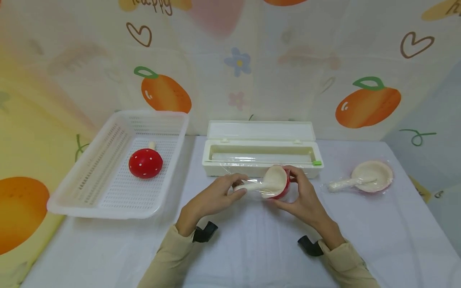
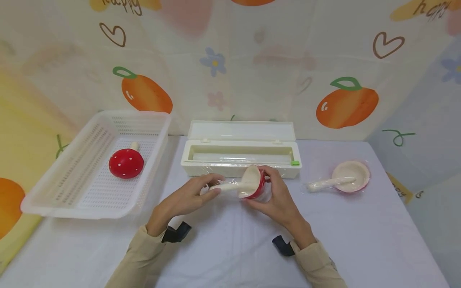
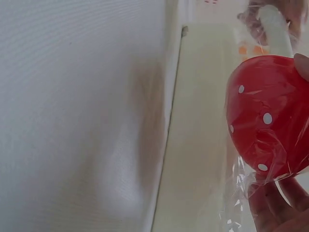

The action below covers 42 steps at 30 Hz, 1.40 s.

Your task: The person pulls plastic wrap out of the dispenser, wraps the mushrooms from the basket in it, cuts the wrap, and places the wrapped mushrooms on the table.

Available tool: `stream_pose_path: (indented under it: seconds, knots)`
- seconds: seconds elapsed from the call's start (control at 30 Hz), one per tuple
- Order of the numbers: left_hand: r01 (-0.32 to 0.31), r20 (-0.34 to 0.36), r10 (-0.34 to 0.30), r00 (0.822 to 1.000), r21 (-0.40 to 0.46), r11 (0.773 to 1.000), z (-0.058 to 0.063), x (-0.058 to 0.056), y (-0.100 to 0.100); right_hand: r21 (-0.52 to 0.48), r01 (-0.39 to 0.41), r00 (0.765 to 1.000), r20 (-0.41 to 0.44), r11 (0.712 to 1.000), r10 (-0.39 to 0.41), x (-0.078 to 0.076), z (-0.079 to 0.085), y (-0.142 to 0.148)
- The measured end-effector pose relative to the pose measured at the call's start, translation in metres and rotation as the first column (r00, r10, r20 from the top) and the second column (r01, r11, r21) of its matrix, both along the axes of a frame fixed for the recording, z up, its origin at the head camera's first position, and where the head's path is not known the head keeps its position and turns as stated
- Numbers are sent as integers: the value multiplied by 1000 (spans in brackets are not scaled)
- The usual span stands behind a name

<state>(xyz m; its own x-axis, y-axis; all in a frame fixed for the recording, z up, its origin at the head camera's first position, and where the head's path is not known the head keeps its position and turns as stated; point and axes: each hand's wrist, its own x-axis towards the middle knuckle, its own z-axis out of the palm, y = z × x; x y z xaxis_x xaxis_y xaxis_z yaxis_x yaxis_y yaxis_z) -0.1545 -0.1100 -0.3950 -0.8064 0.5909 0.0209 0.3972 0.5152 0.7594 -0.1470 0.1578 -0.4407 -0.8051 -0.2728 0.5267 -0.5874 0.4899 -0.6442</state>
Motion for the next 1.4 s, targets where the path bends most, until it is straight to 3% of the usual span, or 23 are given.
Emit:
stream_pose_path:
  seconds: [0.13,0.27,0.33,0.67,1.1,1.4]
  knots:
    - [-19,-78,20,997,12,1000,-2,1,1,4,7,1000,30,1000,-7,-1,4,-2]
    - [-32,-186,28,982,-19,999,-1,1,2,10,-10,998,65,1000,10,-2,6,-3]
    - [-31,-208,25,978,-22,999,2,2,2,14,-26,997,66,1000,25,-4,6,-4]
    - [-37,-125,34,992,-26,999,11,0,-2,77,-45,999,16,996,44,-12,12,-6]
    - [-45,-198,33,980,-57,997,31,-9,-6,88,-57,995,90,994,49,-25,42,-3]
    - [-114,-204,129,970,87,990,40,-18,-3,87,-8,983,183,996,-8,-33,64,-3]
